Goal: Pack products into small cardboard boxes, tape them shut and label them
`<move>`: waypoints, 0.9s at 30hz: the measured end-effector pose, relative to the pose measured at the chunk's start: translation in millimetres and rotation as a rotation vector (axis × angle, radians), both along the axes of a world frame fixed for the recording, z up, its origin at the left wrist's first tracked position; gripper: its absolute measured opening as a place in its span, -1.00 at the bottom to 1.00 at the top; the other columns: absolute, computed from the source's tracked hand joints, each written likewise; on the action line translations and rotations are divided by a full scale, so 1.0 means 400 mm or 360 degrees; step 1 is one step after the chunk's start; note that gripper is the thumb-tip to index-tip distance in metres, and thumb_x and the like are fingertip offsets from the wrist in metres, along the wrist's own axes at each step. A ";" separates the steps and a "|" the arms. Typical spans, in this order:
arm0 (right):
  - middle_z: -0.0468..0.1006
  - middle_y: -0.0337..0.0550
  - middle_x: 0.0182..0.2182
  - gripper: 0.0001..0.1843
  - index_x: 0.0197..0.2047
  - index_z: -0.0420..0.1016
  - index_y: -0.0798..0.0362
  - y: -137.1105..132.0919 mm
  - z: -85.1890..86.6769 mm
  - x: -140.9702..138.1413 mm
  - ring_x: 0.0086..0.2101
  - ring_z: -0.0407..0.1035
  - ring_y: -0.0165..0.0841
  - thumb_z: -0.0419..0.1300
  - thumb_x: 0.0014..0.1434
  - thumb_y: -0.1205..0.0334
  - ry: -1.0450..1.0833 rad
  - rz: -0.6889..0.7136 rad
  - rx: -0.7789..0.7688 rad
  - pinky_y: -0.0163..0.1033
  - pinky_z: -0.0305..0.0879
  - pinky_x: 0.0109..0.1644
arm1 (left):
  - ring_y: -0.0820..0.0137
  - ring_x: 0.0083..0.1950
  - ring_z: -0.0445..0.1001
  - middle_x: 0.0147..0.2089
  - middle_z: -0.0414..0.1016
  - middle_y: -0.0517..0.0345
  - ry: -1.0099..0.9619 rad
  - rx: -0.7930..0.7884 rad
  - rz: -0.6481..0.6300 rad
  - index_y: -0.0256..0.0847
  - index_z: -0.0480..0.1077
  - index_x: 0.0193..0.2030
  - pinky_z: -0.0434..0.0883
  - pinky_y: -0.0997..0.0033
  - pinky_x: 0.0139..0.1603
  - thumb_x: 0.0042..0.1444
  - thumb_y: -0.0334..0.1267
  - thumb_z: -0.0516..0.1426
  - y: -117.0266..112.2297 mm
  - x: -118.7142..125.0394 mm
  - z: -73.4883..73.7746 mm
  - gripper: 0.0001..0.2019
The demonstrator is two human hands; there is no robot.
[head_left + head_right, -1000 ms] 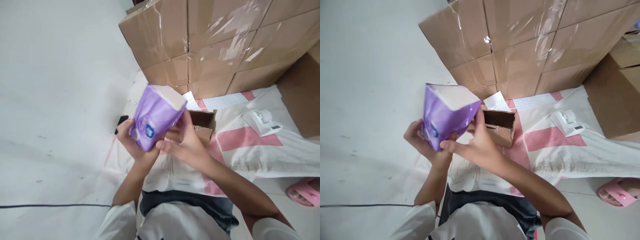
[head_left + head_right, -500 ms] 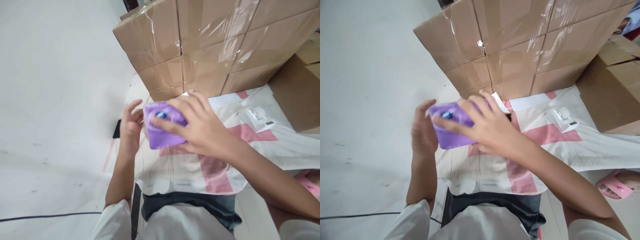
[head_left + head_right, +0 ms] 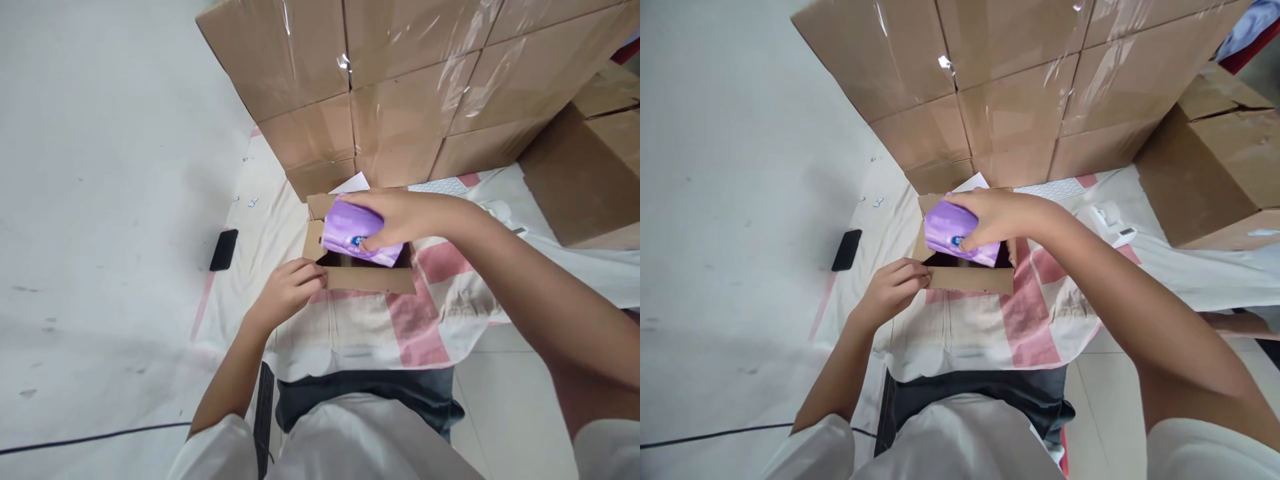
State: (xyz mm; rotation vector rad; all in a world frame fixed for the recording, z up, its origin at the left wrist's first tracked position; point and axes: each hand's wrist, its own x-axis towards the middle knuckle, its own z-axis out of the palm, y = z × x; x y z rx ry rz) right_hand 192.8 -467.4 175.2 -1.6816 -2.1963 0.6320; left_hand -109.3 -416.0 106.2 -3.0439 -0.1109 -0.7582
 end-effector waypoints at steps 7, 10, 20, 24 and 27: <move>0.53 0.17 0.17 -0.17 0.39 0.44 -0.07 0.025 -0.080 -0.104 0.06 0.41 0.08 0.43 0.02 0.23 -0.1063 0.0274 0.0279 0.07 0.32 0.06 | 0.36 -0.05 0.56 -0.10 0.65 0.12 -0.0064 0.0028 -0.0004 -0.14 0.40 -0.12 0.53 0.36 -0.09 0.32 -0.57 0.14 -0.012 -0.005 -0.017 -0.79; 0.61 0.07 0.09 -0.46 0.29 0.49 -0.04 0.041 -0.092 -0.127 0.07 0.39 -0.03 0.30 0.24 0.23 -0.1250 0.0518 0.0449 0.02 0.32 0.09 | 0.35 -0.09 0.56 -0.12 0.65 0.10 -0.0122 0.0016 -0.0021 -0.16 0.41 -0.11 0.54 0.35 -0.11 0.30 -0.57 0.17 -0.015 -0.001 -0.019 -0.80; 0.54 0.20 0.26 -0.57 0.26 0.52 0.13 0.080 -0.146 -0.235 0.06 0.54 -0.07 -0.01 0.47 0.41 -0.1351 0.0700 0.0000 -0.09 0.46 -0.04 | 0.34 -0.09 0.55 -0.13 0.63 0.05 -0.0181 -0.0224 -0.0112 -0.16 0.42 -0.05 0.56 0.32 -0.10 0.33 -0.52 0.16 -0.014 -0.010 -0.020 -0.82; 0.68 0.14 0.07 -0.65 0.12 0.64 0.11 0.098 -0.119 -0.262 0.08 0.56 -0.02 0.13 0.38 0.47 -0.1230 0.0558 -0.0340 -0.03 0.46 0.01 | 0.31 -0.06 0.56 -0.13 0.63 0.04 -0.0215 -0.0295 -0.0107 -0.15 0.44 -0.06 0.54 0.28 -0.08 0.33 -0.50 0.17 -0.009 -0.018 -0.027 -0.83; 0.73 0.00 -0.17 -0.81 -0.06 0.71 0.04 0.078 -0.064 -0.199 -0.17 0.63 -0.09 0.32 0.27 0.33 -0.0855 0.0453 -0.0397 -0.06 0.47 -0.11 | 0.33 -0.06 0.58 -0.13 0.63 0.10 -0.0259 -0.0373 -0.0046 -0.09 0.45 -0.04 0.48 0.27 -0.08 0.36 -0.45 0.17 0.006 -0.024 -0.042 -0.84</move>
